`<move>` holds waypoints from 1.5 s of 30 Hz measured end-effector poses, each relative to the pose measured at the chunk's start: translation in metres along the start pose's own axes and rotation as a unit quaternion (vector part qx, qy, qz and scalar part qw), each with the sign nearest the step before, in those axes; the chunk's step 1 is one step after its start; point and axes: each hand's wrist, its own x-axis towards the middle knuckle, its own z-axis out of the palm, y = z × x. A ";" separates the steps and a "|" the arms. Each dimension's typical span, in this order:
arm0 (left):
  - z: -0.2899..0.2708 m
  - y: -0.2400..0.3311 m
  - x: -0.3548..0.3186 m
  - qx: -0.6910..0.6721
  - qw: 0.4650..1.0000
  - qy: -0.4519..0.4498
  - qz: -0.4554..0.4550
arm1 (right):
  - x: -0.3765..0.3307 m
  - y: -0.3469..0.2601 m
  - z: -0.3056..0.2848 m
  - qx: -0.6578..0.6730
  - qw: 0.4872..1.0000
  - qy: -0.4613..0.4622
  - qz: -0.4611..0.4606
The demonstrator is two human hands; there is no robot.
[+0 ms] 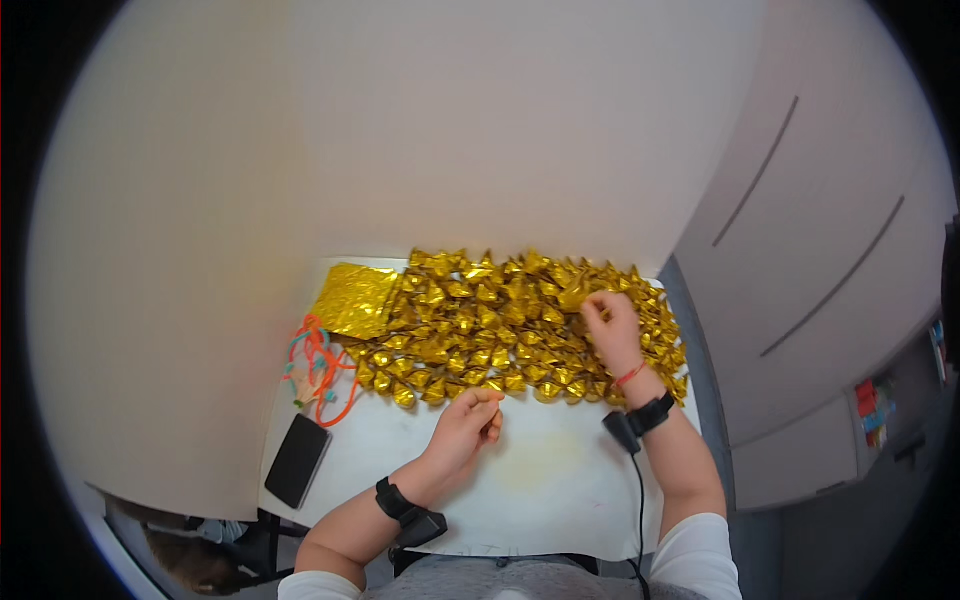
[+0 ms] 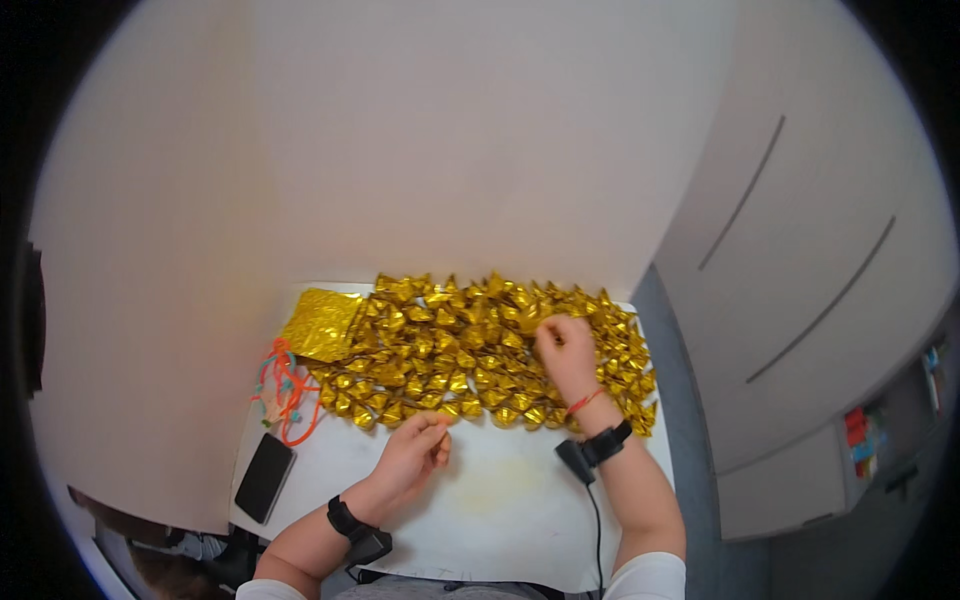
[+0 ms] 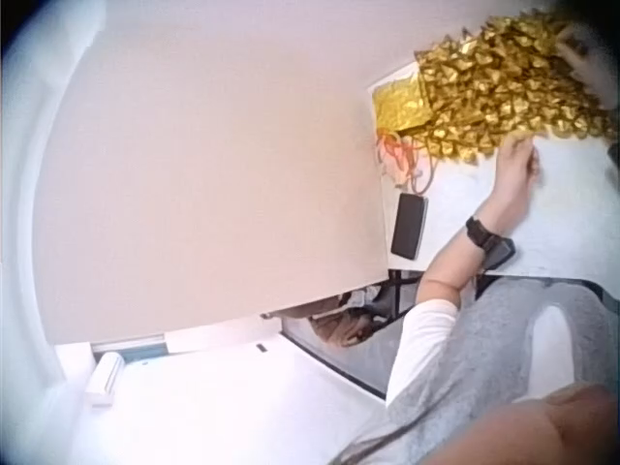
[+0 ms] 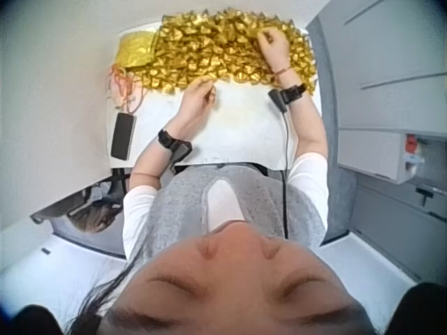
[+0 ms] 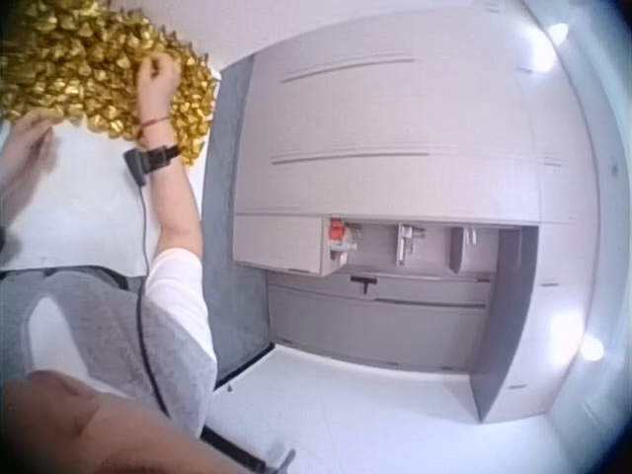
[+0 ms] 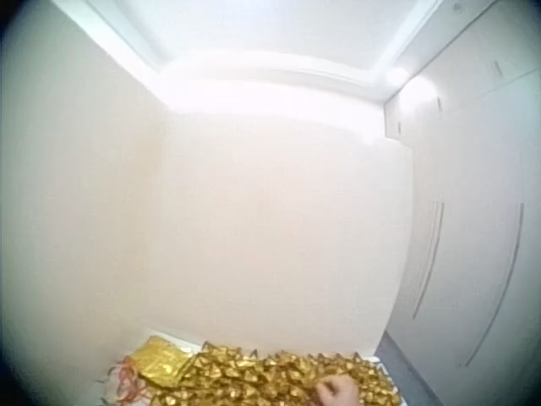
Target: Folding square sheets of gold paper into small decorative 3D shapes.
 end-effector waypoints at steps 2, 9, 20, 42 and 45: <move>-0.007 0.018 0.007 0.054 0.996 0.023 0.060 | 0.028 0.023 0.010 -0.045 0.999 -0.006 -0.001; -0.088 0.069 0.050 0.278 0.906 0.203 0.247 | 0.062 0.068 0.042 -0.238 0.971 -0.012 0.033; -0.162 0.124 0.094 0.603 0.616 0.391 0.322 | 0.040 0.027 0.039 -0.235 0.972 -0.011 0.012; -0.165 0.135 0.091 0.554 0.650 0.462 0.238 | -0.079 -0.071 -0.032 -0.001 0.992 -0.099 -0.072; -0.168 0.136 0.089 0.526 0.673 0.462 0.241 | -0.084 -0.076 -0.036 0.011 0.993 -0.104 -0.060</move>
